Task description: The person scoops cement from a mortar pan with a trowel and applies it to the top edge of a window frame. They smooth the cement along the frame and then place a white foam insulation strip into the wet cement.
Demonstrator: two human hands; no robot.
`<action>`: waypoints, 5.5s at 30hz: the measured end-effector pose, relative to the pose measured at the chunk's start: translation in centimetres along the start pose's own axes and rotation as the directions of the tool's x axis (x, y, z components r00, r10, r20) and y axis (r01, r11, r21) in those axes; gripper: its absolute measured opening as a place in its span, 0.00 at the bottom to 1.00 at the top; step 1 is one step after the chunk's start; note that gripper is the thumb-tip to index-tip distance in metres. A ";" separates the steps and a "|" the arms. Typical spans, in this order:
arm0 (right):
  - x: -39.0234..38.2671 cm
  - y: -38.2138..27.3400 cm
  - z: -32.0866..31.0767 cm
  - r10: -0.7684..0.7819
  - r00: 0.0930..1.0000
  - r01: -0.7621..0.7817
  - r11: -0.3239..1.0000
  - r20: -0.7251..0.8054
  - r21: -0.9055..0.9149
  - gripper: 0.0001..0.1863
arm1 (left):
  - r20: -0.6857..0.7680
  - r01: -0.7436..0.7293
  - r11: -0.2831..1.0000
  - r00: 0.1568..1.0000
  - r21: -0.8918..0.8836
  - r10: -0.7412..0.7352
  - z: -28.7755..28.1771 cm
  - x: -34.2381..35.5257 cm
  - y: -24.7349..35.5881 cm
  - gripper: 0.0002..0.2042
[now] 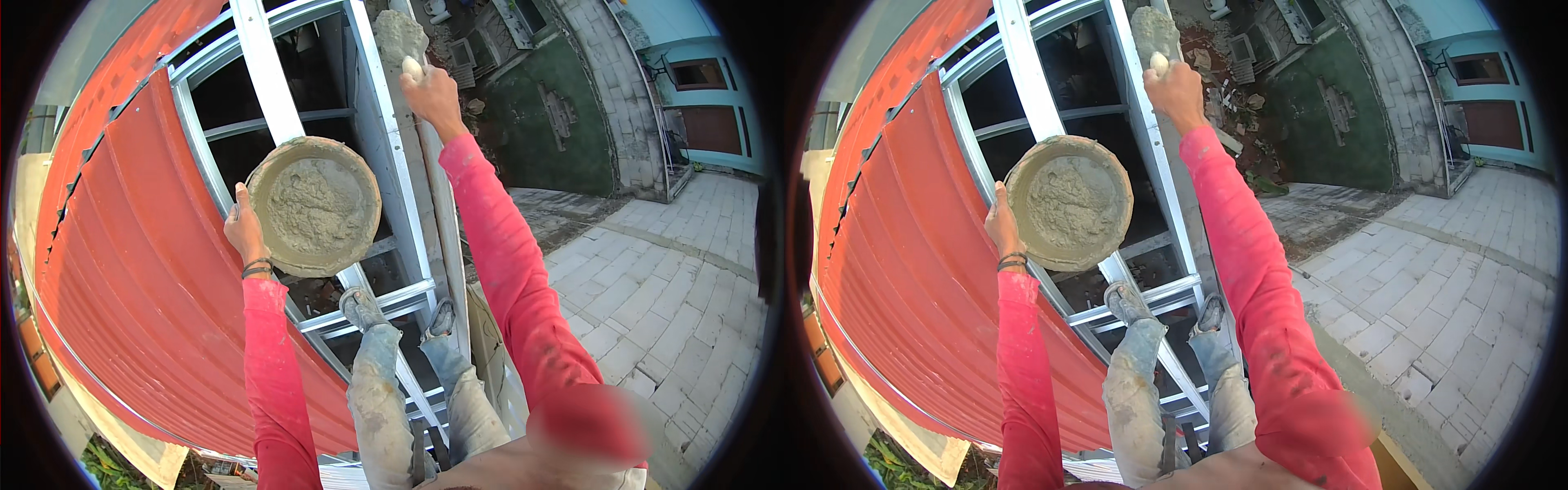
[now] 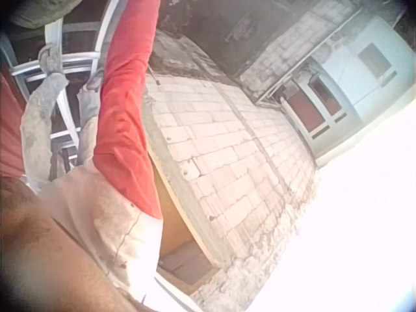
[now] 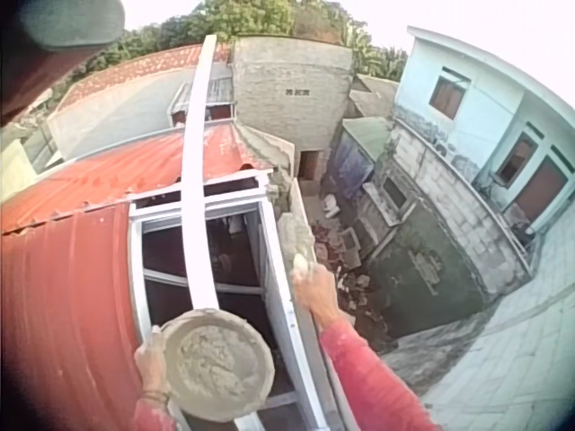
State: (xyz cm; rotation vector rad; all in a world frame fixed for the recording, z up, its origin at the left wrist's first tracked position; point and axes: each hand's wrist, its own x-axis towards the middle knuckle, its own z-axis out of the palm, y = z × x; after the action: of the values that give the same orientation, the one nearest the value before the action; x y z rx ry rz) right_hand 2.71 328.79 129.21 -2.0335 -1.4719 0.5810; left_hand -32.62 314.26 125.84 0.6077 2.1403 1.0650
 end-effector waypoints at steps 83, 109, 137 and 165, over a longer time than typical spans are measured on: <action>-27.0 6.9 -6.3 0.085 0.637 -0.594 0.688 0.766 0.418 0.24 | 0.052 0.013 0.990 0.999 -0.138 -0.006 0.4 -2.9 0.9 0.33; -27.6 1.6 -10.5 -0.113 0.993 0.114 0.993 0.047 -0.038 0.20 | 0.037 -0.068 0.997 0.997 -0.034 0.069 0.4 -3.0 0.7 0.35; -29.8 11.9 -6.0 0.201 0.967 -0.229 0.955 0.156 0.191 0.21 | 0.055 -0.128 0.991 0.990 -0.045 0.130 1.0 -4.5 0.2 0.32; -24.7 10.0 1.6 -0.219 0.695 0.080 0.970 0.685 0.229 0.26 | -0.043 -0.484 0.867 0.870 0.123 0.492 2.5 -7.7 -3.3 0.35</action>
State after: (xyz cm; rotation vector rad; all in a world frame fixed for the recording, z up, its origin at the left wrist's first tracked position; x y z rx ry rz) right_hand 1.30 303.14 121.91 -1.5715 -1.8893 1.4949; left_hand -26.03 308.71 124.77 1.2311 2.1709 1.2504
